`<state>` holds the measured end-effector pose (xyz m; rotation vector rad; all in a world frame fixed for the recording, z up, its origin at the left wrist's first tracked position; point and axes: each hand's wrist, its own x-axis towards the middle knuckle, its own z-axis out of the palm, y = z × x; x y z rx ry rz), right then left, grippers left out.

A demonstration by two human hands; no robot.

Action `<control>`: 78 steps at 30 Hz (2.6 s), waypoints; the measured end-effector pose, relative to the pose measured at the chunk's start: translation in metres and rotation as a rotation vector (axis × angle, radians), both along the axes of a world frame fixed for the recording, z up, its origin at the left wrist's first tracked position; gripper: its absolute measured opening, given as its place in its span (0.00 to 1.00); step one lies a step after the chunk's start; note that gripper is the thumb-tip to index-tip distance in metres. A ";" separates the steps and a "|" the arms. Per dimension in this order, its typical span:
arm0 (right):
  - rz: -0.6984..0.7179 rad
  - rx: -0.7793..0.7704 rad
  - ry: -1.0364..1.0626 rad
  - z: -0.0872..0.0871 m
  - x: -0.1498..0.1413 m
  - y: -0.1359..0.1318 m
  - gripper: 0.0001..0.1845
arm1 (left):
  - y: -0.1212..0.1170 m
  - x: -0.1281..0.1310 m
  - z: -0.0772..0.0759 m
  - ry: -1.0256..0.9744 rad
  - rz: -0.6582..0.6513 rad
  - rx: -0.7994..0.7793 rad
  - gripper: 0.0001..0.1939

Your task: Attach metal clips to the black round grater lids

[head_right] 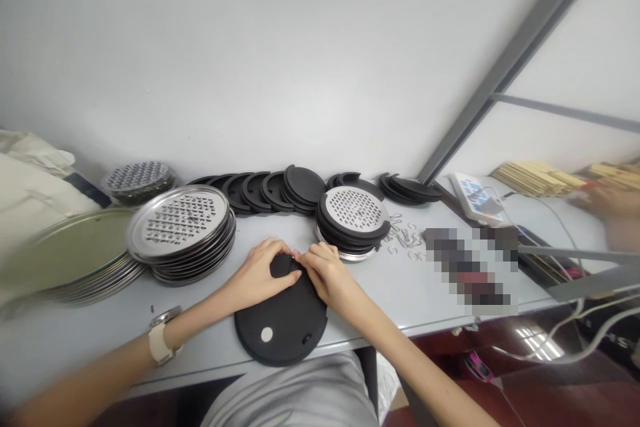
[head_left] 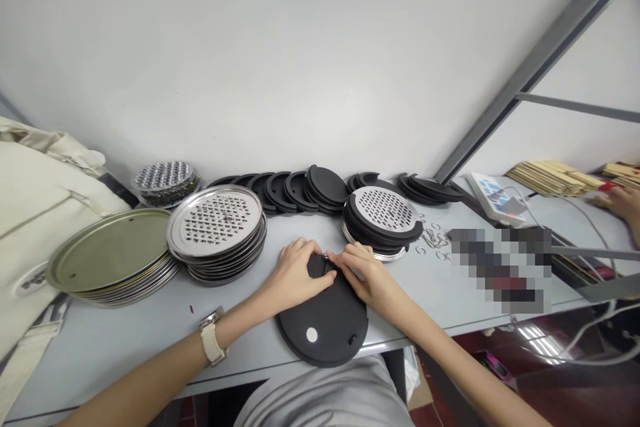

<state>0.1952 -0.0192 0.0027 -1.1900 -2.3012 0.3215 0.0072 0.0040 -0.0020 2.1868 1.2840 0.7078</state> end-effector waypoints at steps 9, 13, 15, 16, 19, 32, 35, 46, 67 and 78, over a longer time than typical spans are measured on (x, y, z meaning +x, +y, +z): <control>0.020 0.017 -0.004 0.001 0.001 0.000 0.12 | -0.001 0.000 0.001 0.008 0.006 -0.015 0.11; 0.025 0.028 -0.034 0.000 0.002 0.001 0.12 | 0.000 0.001 0.001 0.013 -0.003 -0.012 0.11; 0.028 0.033 -0.046 -0.002 0.002 0.002 0.13 | 0.000 0.001 0.001 0.023 -0.003 -0.016 0.11; 0.033 0.035 -0.048 -0.002 0.002 0.002 0.13 | 0.000 0.001 0.001 0.027 -0.002 -0.020 0.11; 0.035 0.045 -0.045 -0.003 0.003 0.002 0.13 | -0.001 0.000 0.000 0.026 -0.008 -0.031 0.11; 0.031 0.068 -0.036 -0.004 0.003 0.001 0.13 | 0.003 -0.002 0.014 -0.259 -0.097 -0.010 0.05; 0.029 0.062 -0.045 -0.003 0.003 0.001 0.13 | 0.010 -0.003 0.016 -0.237 -0.091 -0.026 0.06; -0.027 0.043 -0.014 -0.002 0.001 -0.001 0.11 | 0.013 0.001 0.017 -0.087 -0.165 0.062 0.10; -0.155 0.108 -0.012 -0.006 -0.006 -0.011 0.12 | 0.003 0.004 0.019 0.034 -0.199 0.187 0.13; -0.026 0.039 0.084 -0.008 0.008 -0.017 0.14 | 0.003 0.004 0.016 0.063 -0.203 0.201 0.12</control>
